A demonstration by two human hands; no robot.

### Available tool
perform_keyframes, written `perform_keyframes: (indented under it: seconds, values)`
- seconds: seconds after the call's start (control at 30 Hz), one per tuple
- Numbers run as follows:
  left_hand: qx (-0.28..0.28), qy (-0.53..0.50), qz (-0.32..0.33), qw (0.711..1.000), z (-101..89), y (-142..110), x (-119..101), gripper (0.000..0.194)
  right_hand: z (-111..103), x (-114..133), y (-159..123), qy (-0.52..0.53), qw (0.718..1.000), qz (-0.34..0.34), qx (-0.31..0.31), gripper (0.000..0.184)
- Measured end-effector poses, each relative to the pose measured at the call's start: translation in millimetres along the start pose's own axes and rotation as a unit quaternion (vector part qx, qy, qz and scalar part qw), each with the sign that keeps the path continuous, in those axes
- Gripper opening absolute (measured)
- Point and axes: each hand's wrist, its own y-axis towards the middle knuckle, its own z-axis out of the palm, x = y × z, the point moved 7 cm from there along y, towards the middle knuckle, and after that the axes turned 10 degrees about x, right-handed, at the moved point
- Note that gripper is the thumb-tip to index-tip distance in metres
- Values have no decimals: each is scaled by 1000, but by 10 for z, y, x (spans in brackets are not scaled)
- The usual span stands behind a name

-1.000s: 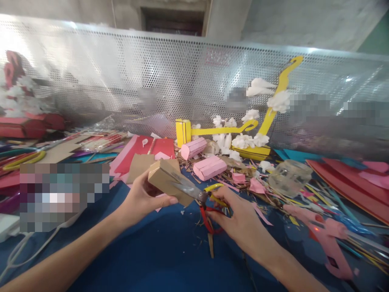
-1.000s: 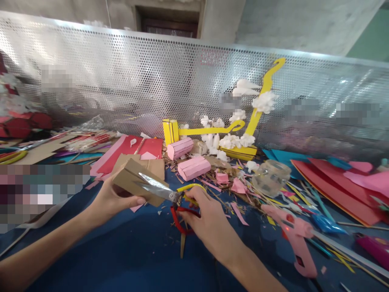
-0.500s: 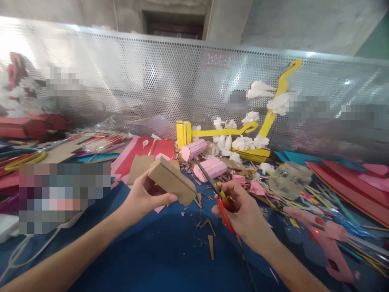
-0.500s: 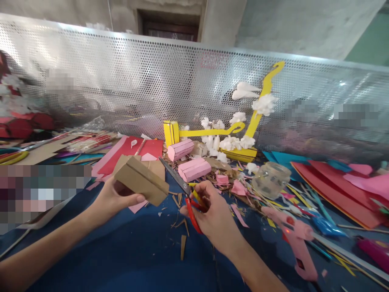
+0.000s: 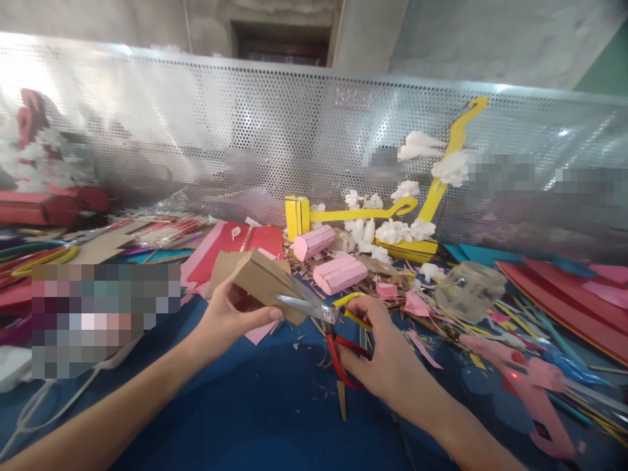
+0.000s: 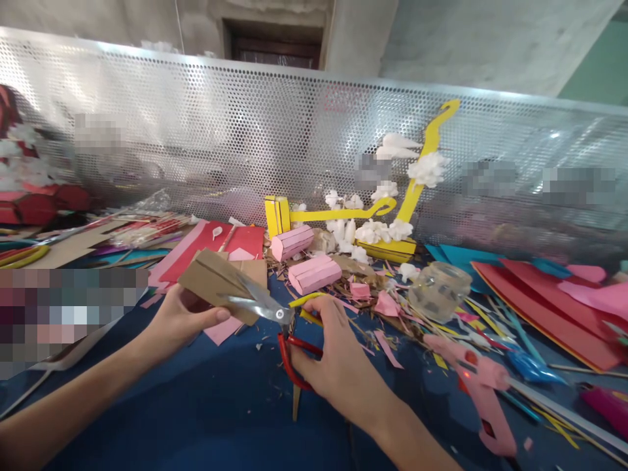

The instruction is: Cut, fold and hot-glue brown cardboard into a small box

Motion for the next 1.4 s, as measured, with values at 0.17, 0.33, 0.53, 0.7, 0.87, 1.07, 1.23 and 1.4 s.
perform_keyframes:
  seconds: [0.17, 0.33, 0.53, 0.7, 0.87, 1.07, 1.23, 1.4]
  values:
    - [40, 29, -6, 999, 47, -18, -29, 48, -56, 63, -23, -25, 999, -24, -35, 33]
    - [69, 54, -24, 996, 98, -51, -66, 49, -108, 122, -49, -68, 992, -80, -68, 35]
    - [42, 99, -44, 993, 80, -58, -77, 43, -112, 109, -71, -103, 988, -95, -63, 31]
    - [29, 114, -29, 993, 93, -56, -109, 44, -135, 176, -77, -115, 985, -107, -76, 30]
    - [27, 103, -14, 994, 112, -56, -123, 46, -125, 141, -48, -92, 988, -88, -83, 28]
    - [15, 90, -1, 996, 103, -45, -113, 51, -73, 153, -40, -58, 993, -71, -69, 26]
    - [33, 84, 16, 996, 160, -45, -126, 55, -60, 140, -33, -41, 996, -54, -50, 23]
    - [13, 106, 33, 994, 159, -74, -138, 58, -54, 105, -25, -43, 997, -53, -39, 23]
